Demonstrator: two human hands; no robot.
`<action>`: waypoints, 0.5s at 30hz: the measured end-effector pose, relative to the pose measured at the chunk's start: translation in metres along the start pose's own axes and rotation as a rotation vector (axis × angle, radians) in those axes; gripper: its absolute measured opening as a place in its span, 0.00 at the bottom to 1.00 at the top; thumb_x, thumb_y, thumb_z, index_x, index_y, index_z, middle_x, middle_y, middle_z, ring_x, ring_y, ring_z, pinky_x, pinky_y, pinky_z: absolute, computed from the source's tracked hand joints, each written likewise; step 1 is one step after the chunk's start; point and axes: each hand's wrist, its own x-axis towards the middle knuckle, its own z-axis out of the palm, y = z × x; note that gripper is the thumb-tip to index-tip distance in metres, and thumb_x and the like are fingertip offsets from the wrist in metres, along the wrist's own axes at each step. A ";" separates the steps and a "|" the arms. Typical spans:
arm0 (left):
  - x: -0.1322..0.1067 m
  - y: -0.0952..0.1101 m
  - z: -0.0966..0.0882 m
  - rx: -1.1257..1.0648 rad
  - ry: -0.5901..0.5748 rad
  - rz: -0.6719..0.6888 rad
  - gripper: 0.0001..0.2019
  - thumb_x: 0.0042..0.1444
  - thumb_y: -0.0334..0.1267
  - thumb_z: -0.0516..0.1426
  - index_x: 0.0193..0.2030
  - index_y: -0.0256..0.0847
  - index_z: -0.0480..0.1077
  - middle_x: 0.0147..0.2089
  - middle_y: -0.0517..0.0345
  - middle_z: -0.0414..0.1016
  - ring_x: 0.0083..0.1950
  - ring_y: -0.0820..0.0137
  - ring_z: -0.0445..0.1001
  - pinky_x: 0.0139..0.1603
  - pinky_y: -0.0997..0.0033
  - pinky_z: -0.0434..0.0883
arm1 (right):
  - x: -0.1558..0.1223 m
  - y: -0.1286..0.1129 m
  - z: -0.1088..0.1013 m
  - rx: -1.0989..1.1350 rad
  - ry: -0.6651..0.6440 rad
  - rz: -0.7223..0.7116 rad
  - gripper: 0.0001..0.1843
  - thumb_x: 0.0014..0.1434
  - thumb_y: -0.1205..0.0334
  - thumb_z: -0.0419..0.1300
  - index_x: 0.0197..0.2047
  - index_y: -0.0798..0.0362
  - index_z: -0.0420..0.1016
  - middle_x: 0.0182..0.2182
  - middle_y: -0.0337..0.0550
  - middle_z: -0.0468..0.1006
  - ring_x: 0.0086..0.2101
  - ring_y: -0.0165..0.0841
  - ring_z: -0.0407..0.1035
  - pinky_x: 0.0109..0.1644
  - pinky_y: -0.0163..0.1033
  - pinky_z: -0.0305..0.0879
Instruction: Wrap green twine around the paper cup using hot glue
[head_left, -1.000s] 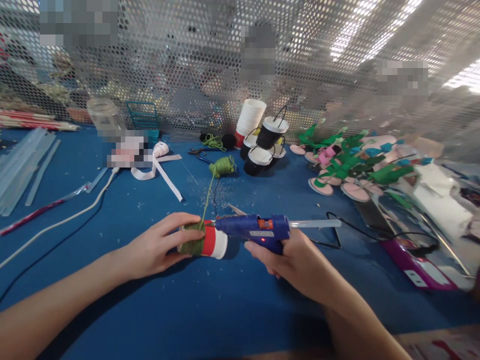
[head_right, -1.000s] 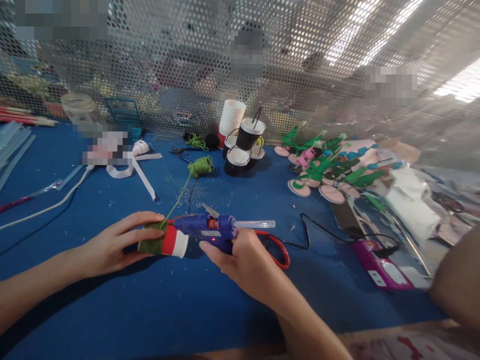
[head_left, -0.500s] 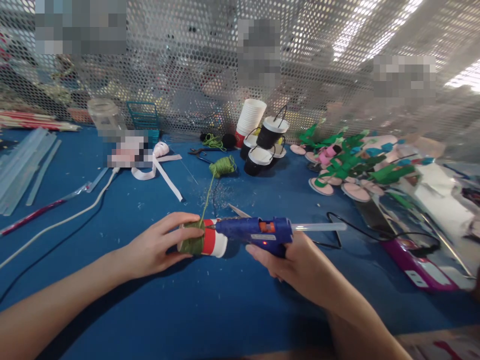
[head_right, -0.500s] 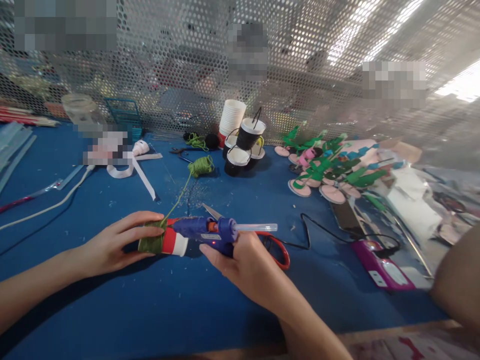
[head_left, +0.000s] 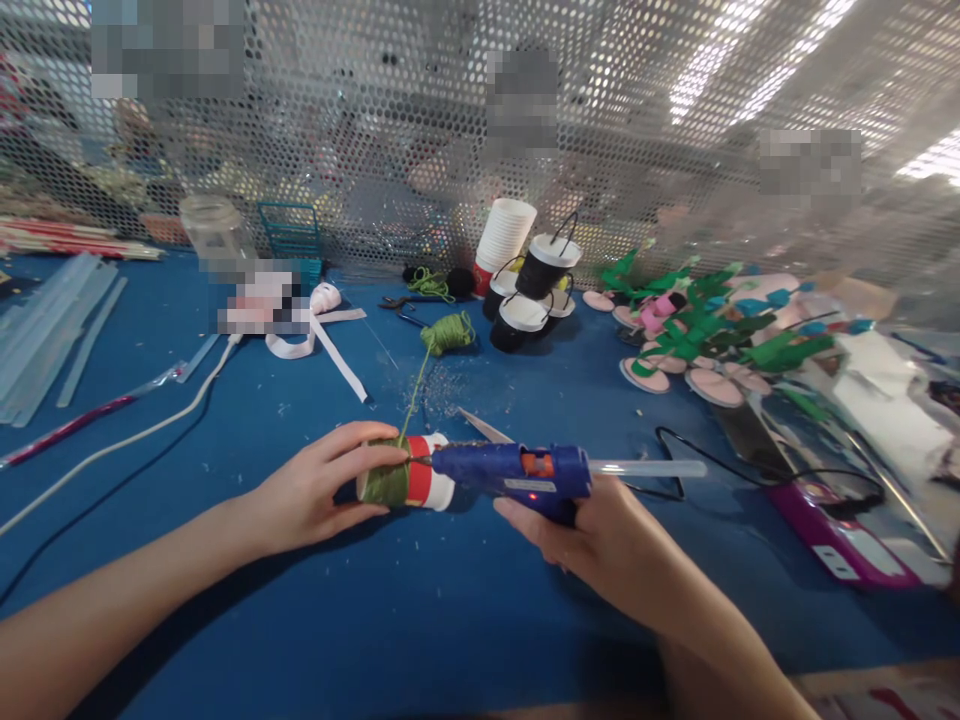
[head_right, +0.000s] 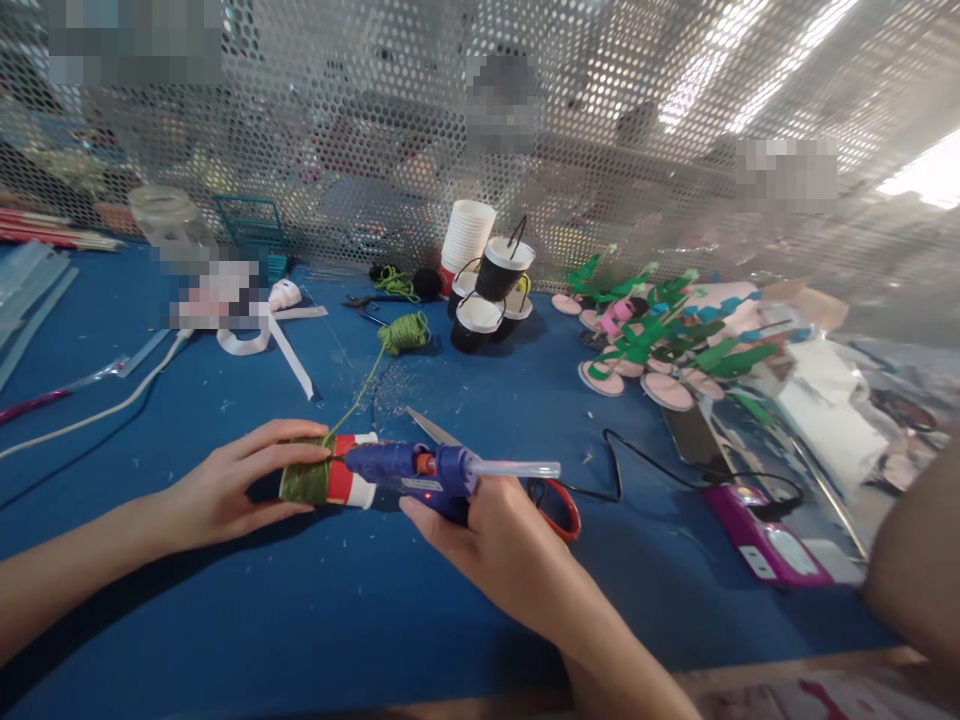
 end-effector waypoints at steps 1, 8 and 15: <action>0.000 0.000 0.000 -0.004 0.004 -0.003 0.17 0.57 0.35 0.53 0.54 0.40 0.59 0.54 0.45 0.62 0.54 0.63 0.65 0.52 0.62 0.68 | 0.000 0.000 0.000 -0.004 0.003 0.000 0.16 0.53 0.52 0.53 0.20 0.52 0.64 0.11 0.34 0.64 0.14 0.27 0.60 0.17 0.31 0.57; 0.001 0.000 0.001 -0.022 0.047 -0.022 0.19 0.56 0.38 0.54 0.54 0.40 0.59 0.52 0.45 0.63 0.53 0.63 0.65 0.51 0.62 0.69 | -0.002 -0.001 0.001 -0.052 0.029 -0.018 0.15 0.53 0.52 0.53 0.31 0.54 0.73 0.10 0.33 0.62 0.13 0.29 0.59 0.15 0.32 0.55; 0.002 0.001 0.001 -0.048 0.077 -0.049 0.20 0.55 0.38 0.56 0.54 0.40 0.59 0.51 0.46 0.65 0.53 0.63 0.66 0.50 0.63 0.70 | -0.003 -0.001 0.001 -0.066 0.065 -0.068 0.12 0.53 0.55 0.54 0.32 0.53 0.73 0.13 0.35 0.68 0.16 0.30 0.64 0.19 0.32 0.59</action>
